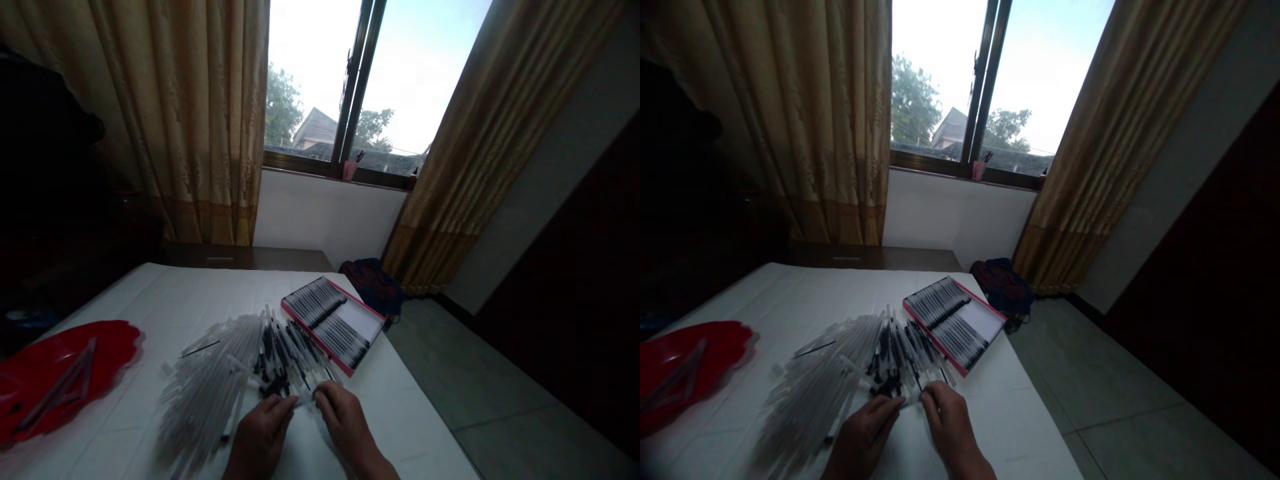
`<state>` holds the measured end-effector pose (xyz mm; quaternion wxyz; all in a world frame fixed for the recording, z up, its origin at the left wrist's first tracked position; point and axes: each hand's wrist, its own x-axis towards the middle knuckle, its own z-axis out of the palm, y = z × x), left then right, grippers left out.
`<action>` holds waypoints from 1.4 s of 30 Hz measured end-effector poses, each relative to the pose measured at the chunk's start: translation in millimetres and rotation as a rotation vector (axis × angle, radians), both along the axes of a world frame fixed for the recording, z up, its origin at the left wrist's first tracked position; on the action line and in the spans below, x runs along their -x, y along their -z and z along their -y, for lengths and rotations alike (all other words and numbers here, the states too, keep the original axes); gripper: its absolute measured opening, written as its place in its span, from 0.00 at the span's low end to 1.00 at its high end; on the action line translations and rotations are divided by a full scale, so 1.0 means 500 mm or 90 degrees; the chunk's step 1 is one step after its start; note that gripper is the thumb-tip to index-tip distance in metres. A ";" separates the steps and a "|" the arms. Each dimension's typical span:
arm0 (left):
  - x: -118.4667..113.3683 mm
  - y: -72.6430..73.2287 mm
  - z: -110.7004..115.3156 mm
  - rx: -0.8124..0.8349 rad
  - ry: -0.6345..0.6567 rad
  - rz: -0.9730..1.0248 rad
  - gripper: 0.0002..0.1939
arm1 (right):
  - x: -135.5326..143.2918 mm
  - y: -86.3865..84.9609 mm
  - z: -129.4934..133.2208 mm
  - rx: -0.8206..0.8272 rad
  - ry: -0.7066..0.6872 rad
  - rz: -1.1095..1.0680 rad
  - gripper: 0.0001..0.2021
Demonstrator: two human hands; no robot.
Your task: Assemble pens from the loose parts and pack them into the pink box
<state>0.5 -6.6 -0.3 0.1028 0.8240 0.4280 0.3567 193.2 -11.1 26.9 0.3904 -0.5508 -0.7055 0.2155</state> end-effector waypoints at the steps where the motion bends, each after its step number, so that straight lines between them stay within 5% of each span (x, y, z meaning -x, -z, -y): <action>1: 0.000 0.000 0.000 -0.007 0.001 -0.003 0.13 | 0.001 0.005 -0.001 -0.011 0.014 0.029 0.12; 5: 0.000 0.004 -0.002 -0.027 0.008 -0.010 0.12 | 0.011 0.032 -0.009 -0.022 0.082 0.073 0.20; 10: -0.001 0.008 -0.004 -0.004 0.010 -0.015 0.12 | 0.024 0.054 -0.011 0.067 0.104 -0.077 0.29; 18: -0.001 -0.003 -0.003 0.041 0.002 0.003 0.12 | 0.006 0.064 -0.002 0.125 0.002 -0.308 0.20; 23: -0.001 -0.001 -0.001 0.047 -0.001 -0.024 0.12 | 0.009 0.054 -0.006 0.066 0.037 -0.185 0.15; 28: 0.000 -0.002 0.000 0.053 0.001 -0.041 0.13 | 0.014 0.048 -0.016 0.054 0.071 -0.037 0.23; 32: -0.002 -0.007 -0.001 0.051 -0.001 -0.011 0.13 | 0.008 0.045 -0.018 0.085 0.057 -0.072 0.25; 38: -0.003 -0.006 -0.001 0.062 -0.007 -0.010 0.12 | -0.014 0.045 -0.012 0.093 -0.033 -0.175 0.10; 42: -0.001 -0.005 0.000 0.071 -0.008 -0.032 0.12 | -0.009 0.049 -0.012 0.078 -0.001 -0.131 0.10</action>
